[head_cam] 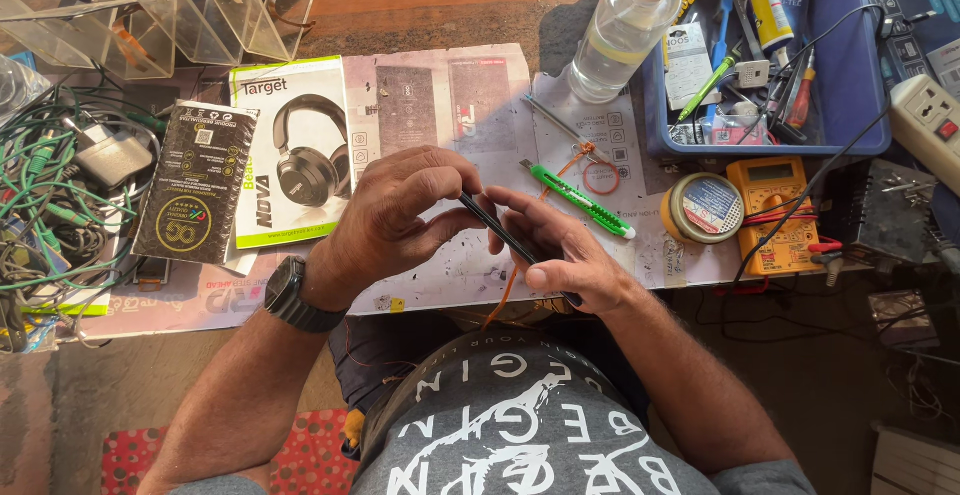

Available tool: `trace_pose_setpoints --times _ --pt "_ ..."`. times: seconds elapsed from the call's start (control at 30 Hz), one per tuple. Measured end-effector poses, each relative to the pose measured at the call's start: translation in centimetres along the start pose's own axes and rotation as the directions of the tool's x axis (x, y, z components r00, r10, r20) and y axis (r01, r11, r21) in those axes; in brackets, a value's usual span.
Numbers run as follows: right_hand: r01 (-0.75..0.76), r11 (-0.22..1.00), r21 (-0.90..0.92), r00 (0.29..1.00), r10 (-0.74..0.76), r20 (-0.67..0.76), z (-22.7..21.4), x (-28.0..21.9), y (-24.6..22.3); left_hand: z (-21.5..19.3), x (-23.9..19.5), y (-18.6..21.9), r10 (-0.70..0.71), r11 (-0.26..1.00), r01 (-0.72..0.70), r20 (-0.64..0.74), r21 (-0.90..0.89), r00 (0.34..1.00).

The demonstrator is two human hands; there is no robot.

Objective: The person uses a thin orange wire and a small metal tool to probe and clean the charging port of a black smartphone. They repeatedly insert and remove the wire, then use a green-handled tool to scrape inside the port. The phone is held and rotated during the process.

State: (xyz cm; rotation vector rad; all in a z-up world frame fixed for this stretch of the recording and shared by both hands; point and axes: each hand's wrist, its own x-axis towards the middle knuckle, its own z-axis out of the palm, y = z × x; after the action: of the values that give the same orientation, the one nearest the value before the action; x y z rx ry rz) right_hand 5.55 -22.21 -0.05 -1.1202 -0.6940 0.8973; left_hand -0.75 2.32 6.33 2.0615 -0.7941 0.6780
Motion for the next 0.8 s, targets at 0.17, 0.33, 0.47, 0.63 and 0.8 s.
trace_pose_setpoints --times 0.17,0.33,0.47,0.63,0.8 --pt "-0.014 0.999 0.034 0.996 0.017 -0.083 0.3 0.0 -0.1 0.7 0.7 -1.3 -0.007 1.0 0.007 0.029 0.001 1.0" --pt "-0.01 1.0 0.006 0.988 0.011 -0.154 0.1 0.2 -1.0 1.1 1.8 -2.7 0.008 1.0 -0.007 0.041 -0.026 0.999" --pt "-0.032 0.999 -0.006 0.98 0.03 -0.198 0.1 0.4 -1.8 1.3 2.3 -3.5 0.022 0.999 -0.02 0.057 -0.034 0.998" --pt "-0.055 0.997 0.051 0.978 0.064 -0.198 0.0 0.8 -2.1 1.4 2.5 -4.2 0.031 0.999 -0.028 0.055 -0.038 0.998" --pt "-0.084 0.992 0.09 0.975 0.101 -0.2 -0.2 1.0 -1.8 1.2 2.0 -4.7 0.025 0.997 -0.02 0.064 -0.071 0.998"
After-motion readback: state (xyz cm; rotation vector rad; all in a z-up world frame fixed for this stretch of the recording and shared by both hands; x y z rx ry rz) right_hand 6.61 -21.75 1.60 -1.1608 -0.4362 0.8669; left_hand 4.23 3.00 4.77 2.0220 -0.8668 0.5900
